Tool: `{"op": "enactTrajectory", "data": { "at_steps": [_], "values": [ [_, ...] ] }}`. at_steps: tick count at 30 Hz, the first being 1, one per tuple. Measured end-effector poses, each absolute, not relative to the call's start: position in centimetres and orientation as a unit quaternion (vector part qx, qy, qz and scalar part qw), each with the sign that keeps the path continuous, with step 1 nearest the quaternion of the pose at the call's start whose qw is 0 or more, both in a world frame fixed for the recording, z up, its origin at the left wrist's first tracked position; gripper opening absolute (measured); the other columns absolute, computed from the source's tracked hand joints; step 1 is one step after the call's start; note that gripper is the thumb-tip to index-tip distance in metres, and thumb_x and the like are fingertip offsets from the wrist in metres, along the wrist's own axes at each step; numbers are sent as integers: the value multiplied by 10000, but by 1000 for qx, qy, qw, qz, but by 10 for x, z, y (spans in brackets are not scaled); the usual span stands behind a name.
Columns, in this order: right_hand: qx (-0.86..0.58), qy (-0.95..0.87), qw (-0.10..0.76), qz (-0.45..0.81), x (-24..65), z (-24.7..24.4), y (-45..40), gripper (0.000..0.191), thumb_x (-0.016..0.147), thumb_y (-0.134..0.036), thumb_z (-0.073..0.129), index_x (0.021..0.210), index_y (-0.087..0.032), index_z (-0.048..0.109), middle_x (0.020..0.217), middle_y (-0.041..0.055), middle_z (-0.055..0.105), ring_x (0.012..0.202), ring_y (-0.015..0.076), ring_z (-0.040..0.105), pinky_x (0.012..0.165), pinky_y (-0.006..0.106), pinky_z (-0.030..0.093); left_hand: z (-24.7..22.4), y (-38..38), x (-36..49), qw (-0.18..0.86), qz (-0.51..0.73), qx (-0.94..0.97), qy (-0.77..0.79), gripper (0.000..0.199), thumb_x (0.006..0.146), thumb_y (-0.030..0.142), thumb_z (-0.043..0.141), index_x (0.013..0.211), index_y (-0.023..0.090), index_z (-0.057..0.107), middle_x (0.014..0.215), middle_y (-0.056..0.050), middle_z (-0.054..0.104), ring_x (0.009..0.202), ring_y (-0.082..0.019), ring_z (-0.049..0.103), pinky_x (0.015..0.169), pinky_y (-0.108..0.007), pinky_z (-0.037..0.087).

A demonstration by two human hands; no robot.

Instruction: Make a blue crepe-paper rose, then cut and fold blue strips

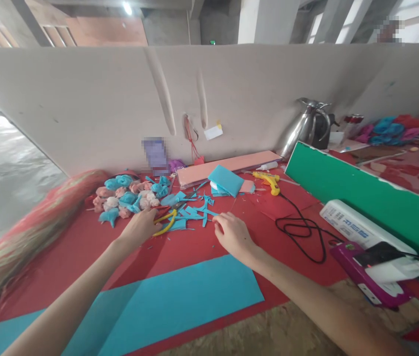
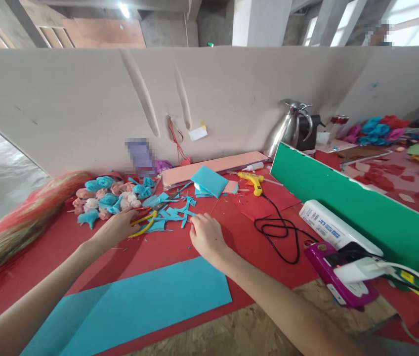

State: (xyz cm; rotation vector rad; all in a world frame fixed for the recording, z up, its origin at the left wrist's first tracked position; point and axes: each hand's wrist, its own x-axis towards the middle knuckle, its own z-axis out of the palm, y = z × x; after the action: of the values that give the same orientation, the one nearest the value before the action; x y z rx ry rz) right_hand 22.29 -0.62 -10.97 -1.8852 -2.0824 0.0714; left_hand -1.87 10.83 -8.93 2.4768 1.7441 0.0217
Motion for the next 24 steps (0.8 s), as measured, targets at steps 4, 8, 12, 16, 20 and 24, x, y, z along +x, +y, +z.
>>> {"op": "enactTrajectory", "data": {
  "at_steps": [4, 8, 12, 16, 20, 24],
  "values": [
    [-636, -749, 186, 17, 221, -123, -5, 265, 914, -324, 541, 1127, -173, 586, 1152, 78, 602, 977, 187, 604, 832, 398, 521, -78, 103, -13, 55, -16, 805, 590, 188, 770, 294, 523, 849, 128, 562, 855, -170, 661, 829, -352, 648, 671, -374, 452],
    [-618, -755, 216, 26, 225, -130, -3, 265, 916, -326, 536, 1129, -177, 585, 1155, 78, 600, 974, 185, 603, 833, 397, 520, -66, 95, -16, 94, 7, 791, 604, 209, 774, 367, 532, 786, 159, 523, 754, -122, 626, 792, -329, 630, 651, -338, 408],
    [-595, -759, 259, 53, 228, -131, 0, 261, 915, -326, 537, 1123, -177, 588, 1156, 78, 601, 980, 186, 602, 840, 400, 517, -57, 82, -22, 212, 66, 770, 598, 166, 757, 339, 511, 796, 179, 493, 695, -59, 580, 708, -253, 568, 587, -276, 337],
    [-582, -741, 318, 103, 226, -132, -1, 258, 916, -328, 537, 1115, -174, 591, 1143, 76, 606, 970, 184, 604, 836, 399, 518, -50, 65, -22, 430, 110, 711, 545, 197, 724, 385, 506, 722, 196, 453, 555, 2, 505, 527, -161, 476, 521, -254, 340],
    [-573, -703, 382, 180, 222, -131, -5, 251, 915, -335, 538, 1092, -167, 597, 1107, 70, 617, 937, 175, 611, 815, 386, 523, -44, 48, -12, 584, 184, 622, 488, 202, 742, 405, 433, 719, 208, 395, 502, 60, 325, 439, -100, 322, 468, -235, 306],
    [-548, -650, 437, 294, 215, -121, -8, 190, 921, -305, 519, 979, -152, 615, 923, 41, 654, 833, 151, 625, 755, 343, 527, -48, 32, 6, 638, 257, 571, 448, 263, 727, 413, 549, 765, 196, 406, 542, 65, 346, 473, -92, 346, 495, -236, 332]
  ]
}}
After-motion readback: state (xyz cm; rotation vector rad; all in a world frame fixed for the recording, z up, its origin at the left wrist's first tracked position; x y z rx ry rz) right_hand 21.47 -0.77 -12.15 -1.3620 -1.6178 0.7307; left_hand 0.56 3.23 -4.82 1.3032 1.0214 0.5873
